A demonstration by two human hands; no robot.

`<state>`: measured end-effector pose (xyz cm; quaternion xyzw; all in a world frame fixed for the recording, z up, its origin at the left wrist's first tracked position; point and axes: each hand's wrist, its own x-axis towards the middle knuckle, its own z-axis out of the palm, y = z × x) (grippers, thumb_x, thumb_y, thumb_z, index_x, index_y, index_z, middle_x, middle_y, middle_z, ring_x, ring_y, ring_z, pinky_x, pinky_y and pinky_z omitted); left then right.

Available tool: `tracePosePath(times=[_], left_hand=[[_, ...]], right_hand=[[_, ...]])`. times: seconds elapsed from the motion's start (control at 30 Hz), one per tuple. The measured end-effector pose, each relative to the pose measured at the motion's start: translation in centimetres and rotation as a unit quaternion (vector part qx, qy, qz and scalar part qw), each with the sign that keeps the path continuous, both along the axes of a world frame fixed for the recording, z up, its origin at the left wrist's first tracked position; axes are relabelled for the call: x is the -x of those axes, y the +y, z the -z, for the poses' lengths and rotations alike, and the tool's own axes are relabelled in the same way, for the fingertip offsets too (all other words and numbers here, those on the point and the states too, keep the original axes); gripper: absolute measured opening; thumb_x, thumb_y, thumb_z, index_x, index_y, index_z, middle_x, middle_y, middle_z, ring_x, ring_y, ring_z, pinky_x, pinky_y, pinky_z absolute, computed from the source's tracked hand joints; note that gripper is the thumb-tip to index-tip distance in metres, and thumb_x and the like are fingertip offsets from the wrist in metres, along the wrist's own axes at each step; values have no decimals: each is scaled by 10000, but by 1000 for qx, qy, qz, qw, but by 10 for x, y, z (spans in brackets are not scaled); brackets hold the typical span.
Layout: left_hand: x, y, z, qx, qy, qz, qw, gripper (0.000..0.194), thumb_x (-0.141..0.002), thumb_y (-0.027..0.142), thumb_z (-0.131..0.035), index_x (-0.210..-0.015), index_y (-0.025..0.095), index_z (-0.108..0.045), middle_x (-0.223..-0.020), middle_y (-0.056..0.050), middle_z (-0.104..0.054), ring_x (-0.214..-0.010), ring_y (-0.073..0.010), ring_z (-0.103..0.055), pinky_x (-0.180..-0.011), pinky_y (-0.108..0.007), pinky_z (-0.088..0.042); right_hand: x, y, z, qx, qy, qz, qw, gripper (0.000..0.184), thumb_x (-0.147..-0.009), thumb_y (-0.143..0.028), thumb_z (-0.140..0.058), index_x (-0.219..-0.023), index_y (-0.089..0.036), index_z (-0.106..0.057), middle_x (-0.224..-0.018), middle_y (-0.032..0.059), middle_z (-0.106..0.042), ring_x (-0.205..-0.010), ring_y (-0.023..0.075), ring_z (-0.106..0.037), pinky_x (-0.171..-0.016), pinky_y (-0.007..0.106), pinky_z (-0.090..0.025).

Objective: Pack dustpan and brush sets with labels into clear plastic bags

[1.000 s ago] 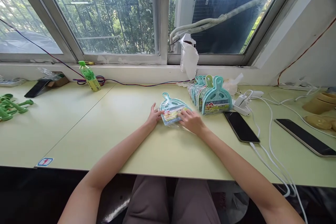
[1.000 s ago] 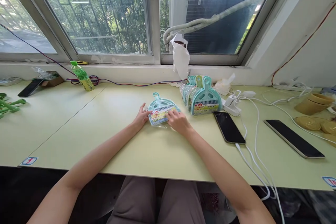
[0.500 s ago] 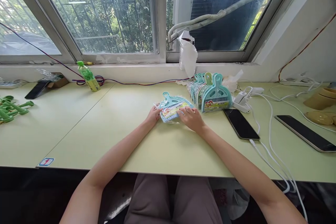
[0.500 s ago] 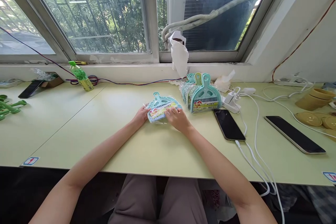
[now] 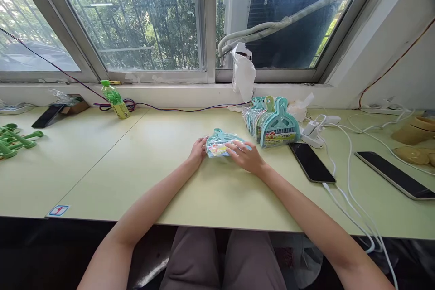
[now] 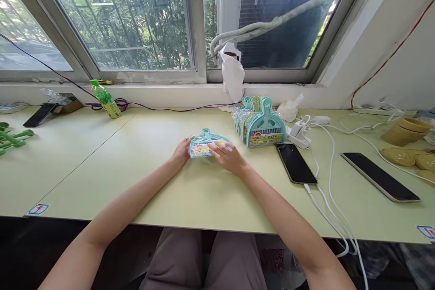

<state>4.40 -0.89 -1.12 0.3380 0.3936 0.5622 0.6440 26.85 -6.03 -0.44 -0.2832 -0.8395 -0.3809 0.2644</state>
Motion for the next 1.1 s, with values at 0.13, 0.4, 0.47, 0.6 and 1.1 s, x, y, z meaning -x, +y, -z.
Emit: tracePosePath(times=[0.13,0.4,0.47,0.6,1.1], left_hand=[[3,-4,-5,-1,34,-48,998,203,-659,245,-707,-793,160,-581,-916,-57,-693,-612,-142,-632,-543,-273,-499],[12,-1,-9,-28,77,-65,995,273,-589,262,-727,-724,166,-509,-1045,-81,-679,-631,-145,-645,-509,-262,-485],[14,1,-8,-30,92,-63,993,288,-576,273,-736,-719,164,-511,-1056,-90,-678,-636,-144,-641,-514,-263,-482],[16,2,-7,-78,128,-81,985,273,-580,265,-723,-781,163,-567,-1097,-92,-666,-768,-171,-650,-589,-280,-512],[29,17,-4,-43,176,-132,975,171,-729,250,-675,-772,163,-533,-891,-62,-674,-536,-102,-582,-486,-257,-494]], right_hand=[[-1,-2,2,-9,-8,0,1000,264,-909,-179,-539,-1149,-266,-607,-1311,-29,-591,-1191,158,-494,-965,330,-279],[-1,0,5,66,26,-7,997,340,-924,-173,-523,-1233,-304,-570,-1324,-28,-577,-1198,168,-524,-1002,344,-281],[-1,0,4,97,33,-7,995,359,-925,-173,-524,-1253,-315,-560,-1323,-25,-578,-1192,171,-535,-1011,347,-285],[-1,-1,5,130,32,-12,991,371,-929,-176,-517,-1267,-328,-553,-1337,-29,-563,-1202,177,-533,-1022,353,-296],[5,-11,-8,-54,77,-38,995,177,-901,-206,-592,-1006,-324,-672,-1023,-86,-724,-906,107,-609,-922,293,-304]])
